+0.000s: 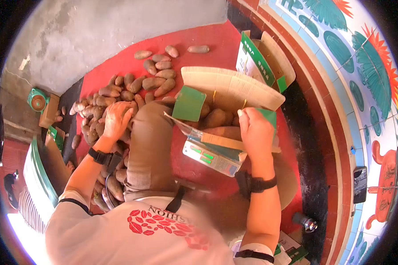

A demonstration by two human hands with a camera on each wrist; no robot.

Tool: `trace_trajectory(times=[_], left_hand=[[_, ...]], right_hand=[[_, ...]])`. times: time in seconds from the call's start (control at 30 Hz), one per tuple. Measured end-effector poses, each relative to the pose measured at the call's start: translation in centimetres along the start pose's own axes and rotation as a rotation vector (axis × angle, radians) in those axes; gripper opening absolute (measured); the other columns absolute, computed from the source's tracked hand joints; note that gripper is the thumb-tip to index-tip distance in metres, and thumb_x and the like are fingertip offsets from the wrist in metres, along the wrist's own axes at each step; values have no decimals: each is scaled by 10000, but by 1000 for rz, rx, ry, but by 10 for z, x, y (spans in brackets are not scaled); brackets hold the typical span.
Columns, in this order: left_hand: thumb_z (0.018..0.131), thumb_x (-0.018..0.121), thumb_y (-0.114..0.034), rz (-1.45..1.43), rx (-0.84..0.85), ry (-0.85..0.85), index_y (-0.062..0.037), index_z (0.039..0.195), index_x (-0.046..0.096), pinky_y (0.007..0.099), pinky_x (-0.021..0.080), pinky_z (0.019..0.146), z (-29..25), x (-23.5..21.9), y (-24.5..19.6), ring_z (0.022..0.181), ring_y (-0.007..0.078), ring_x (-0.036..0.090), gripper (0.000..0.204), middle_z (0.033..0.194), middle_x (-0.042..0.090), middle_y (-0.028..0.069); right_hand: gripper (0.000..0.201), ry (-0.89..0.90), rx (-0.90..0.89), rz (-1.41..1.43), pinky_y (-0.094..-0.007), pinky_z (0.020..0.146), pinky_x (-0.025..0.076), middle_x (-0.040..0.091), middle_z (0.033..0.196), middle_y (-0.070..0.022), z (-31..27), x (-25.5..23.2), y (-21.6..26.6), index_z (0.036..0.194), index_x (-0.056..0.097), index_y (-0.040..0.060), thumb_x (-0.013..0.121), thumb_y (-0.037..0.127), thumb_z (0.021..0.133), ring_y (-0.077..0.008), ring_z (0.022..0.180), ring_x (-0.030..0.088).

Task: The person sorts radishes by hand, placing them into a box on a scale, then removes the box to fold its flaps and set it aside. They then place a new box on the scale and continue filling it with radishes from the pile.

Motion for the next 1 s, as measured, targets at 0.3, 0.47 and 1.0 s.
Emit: trace_trajectory(times=[0.3,0.47,1.0], left_hand=[[895,596,-253,68,-98,106,-58,870,645,456,412,856,-32,21,29,863,343,588,202,863,641,130],[894,605,-264,133,-122,134,-51,838,658,449,424,808,-50,32,49,818,355,595,226,797,639,151],[855,635,-196,-127,-3,-37,-53,964,637,495,377,978,5,-25,-27,1035,325,587,180,1043,661,113]], right_hand=[[209,51,-16,9,-429,653,492,649,826,-163,-2,7,2,874,630,42,599,244,913,-367,756,626],[220,69,-26,12,-426,665,493,650,835,-160,-3,9,2,866,626,36,592,247,916,-362,766,626],[215,164,-28,-45,-440,651,487,647,826,-160,-10,26,-11,853,621,54,600,263,899,-374,753,619]])
Point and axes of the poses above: each hand's wrist, its own z-axis towards the middle knuckle, its own x-axis out of the palm, y = z × x, the point moved 7 cm from there along z, towards the middle knuckle
